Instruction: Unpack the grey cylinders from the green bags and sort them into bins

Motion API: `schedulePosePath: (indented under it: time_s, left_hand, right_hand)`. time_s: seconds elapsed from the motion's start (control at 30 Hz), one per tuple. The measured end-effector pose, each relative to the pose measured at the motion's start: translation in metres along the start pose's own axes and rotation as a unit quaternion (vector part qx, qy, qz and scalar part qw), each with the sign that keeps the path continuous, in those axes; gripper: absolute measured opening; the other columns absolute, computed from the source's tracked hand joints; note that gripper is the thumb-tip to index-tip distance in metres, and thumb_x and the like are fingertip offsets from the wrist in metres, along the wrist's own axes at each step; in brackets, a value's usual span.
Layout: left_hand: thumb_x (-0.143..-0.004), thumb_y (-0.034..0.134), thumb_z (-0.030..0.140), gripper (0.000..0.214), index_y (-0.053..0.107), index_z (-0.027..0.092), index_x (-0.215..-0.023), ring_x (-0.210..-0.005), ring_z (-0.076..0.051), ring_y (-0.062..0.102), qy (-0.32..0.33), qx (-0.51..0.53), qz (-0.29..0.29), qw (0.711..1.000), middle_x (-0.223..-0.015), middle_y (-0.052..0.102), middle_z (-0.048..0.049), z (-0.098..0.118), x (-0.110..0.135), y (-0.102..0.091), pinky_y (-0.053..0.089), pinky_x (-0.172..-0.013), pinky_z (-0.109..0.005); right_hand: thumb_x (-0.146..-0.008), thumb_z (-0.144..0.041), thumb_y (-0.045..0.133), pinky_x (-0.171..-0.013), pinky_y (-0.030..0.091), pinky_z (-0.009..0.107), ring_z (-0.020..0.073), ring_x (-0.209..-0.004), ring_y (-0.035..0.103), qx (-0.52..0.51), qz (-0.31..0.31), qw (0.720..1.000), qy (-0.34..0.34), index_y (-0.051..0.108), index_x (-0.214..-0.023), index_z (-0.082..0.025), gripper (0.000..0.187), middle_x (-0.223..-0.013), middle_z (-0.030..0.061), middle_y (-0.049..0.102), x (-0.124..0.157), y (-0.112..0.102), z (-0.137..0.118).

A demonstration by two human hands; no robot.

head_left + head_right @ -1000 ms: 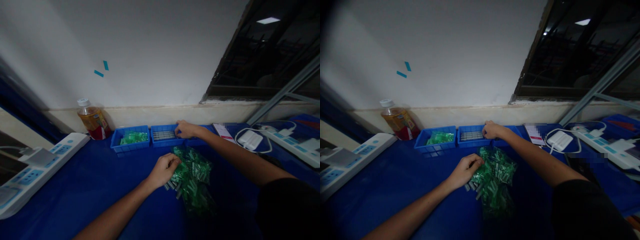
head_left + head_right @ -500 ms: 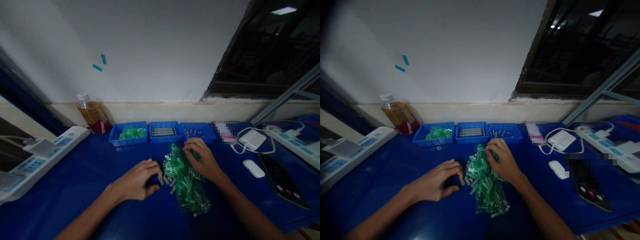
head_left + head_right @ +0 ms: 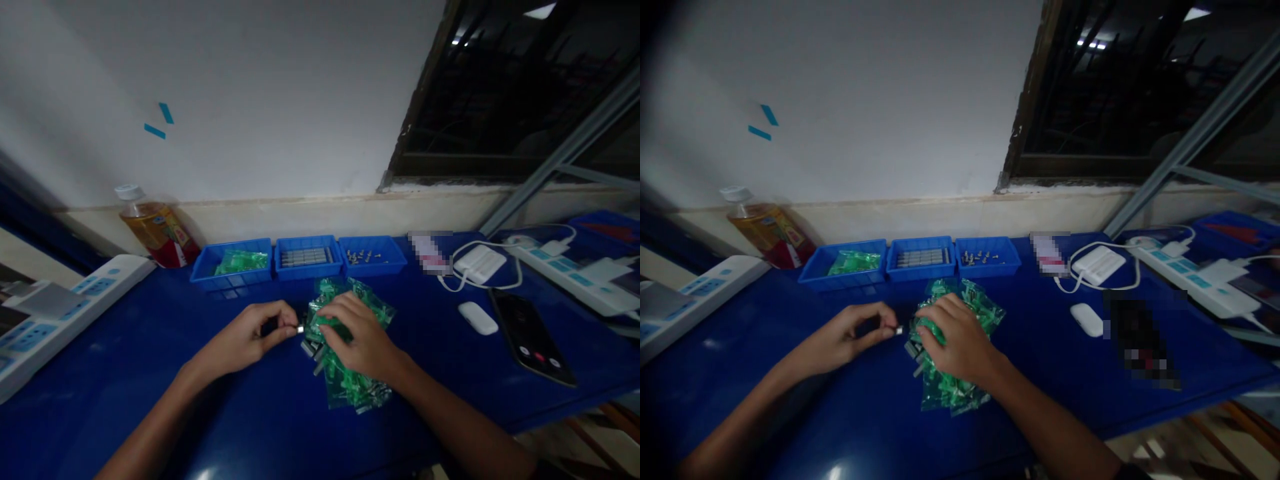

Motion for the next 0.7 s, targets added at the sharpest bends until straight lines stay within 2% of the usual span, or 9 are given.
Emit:
schedulePosePath:
  time_s: [0.07,0.13,0.23,0.4,0.57,0.7]
  left_hand:
    - [-0.089,0.049,0.034,0.020,0.056,0.015,-0.086,-0.072,-0.012,0.053,-0.020,0.054,0.053,0.997,-0.078,0.057,-0.0002,0.002,-0.002,-0.007,0.042,-0.067,-0.023]
    - [-0.090,0.048,0.036,0.023,0.055,0.015,-0.086,-0.071,-0.012,0.051,-0.027,0.106,0.078,0.991,-0.076,0.054,0.0004,0.006,-0.003,-0.004,0.041,-0.066,-0.023]
    - [-0.090,0.047,0.038,0.025,0.054,0.015,-0.085,-0.068,-0.011,0.049,-0.042,0.157,0.080,0.984,-0.072,0.052,0.0009,0.007,-0.005,0.010,0.040,-0.064,-0.022]
    - [-0.090,0.047,0.038,0.025,0.056,0.014,-0.084,-0.068,-0.011,0.051,-0.065,0.212,0.084,0.971,-0.071,0.054,0.0004,-0.001,-0.006,0.020,0.042,-0.064,-0.021]
    - [-0.085,0.057,0.033,0.024,0.059,0.017,-0.101,-0.075,-0.014,0.057,-0.047,0.179,0.110,0.977,-0.082,0.061,-0.0023,-0.003,-0.005,0.019,0.046,-0.068,-0.023]
    - [-0.084,0.058,0.026,0.018,0.061,0.018,-0.100,-0.075,-0.014,0.058,-0.006,0.083,0.160,0.984,-0.082,0.063,-0.0020,-0.003,-0.005,0.014,0.047,-0.070,-0.023]
  right_hand:
    - [-0.084,-0.020,0.055,-0.077,0.044,0.035,0.0194,-0.086,0.052,0.003,-0.024,1.000,-0.005,0.055,-0.104,-0.019,0.021,-0.089,0.0056,0.060,0.002,0.007,-0.005]
    - [-0.085,-0.020,0.055,-0.076,0.044,0.035,0.0192,-0.085,0.052,0.003,-0.019,1.000,-0.008,0.053,-0.102,-0.019,0.018,-0.089,0.0056,0.059,0.004,0.007,-0.007]
    - [-0.087,-0.017,0.051,-0.074,0.044,0.033,0.0180,-0.082,0.051,-0.002,0.006,1.000,-0.007,0.050,-0.098,-0.019,0.012,-0.086,0.0049,0.058,0.004,0.002,-0.005]
    - [-0.089,-0.018,0.049,-0.073,0.041,0.033,0.0172,-0.078,0.050,0.018,-0.019,1.000,-0.006,0.051,-0.093,-0.020,0.005,-0.082,0.0035,0.059,0.004,0.007,0.000]
    - [-0.089,-0.020,0.048,-0.071,0.040,0.033,0.0171,-0.076,0.051,0.009,-0.019,0.999,0.040,0.050,-0.089,-0.019,0.003,-0.080,0.0035,0.059,0.004,0.006,0.013]
    - [-0.090,-0.020,0.046,-0.069,0.040,0.032,0.0165,-0.074,0.051,0.000,-0.025,0.998,0.052,0.051,-0.087,-0.019,0.006,-0.077,0.0029,0.058,0.003,0.008,0.017]
Point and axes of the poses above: each hand's wrist, its own x-axis away from the middle knuckle, its own y-axis out of the palm, z = x × y, the point moved 10 cm from there along -x, towards the middle knuckle
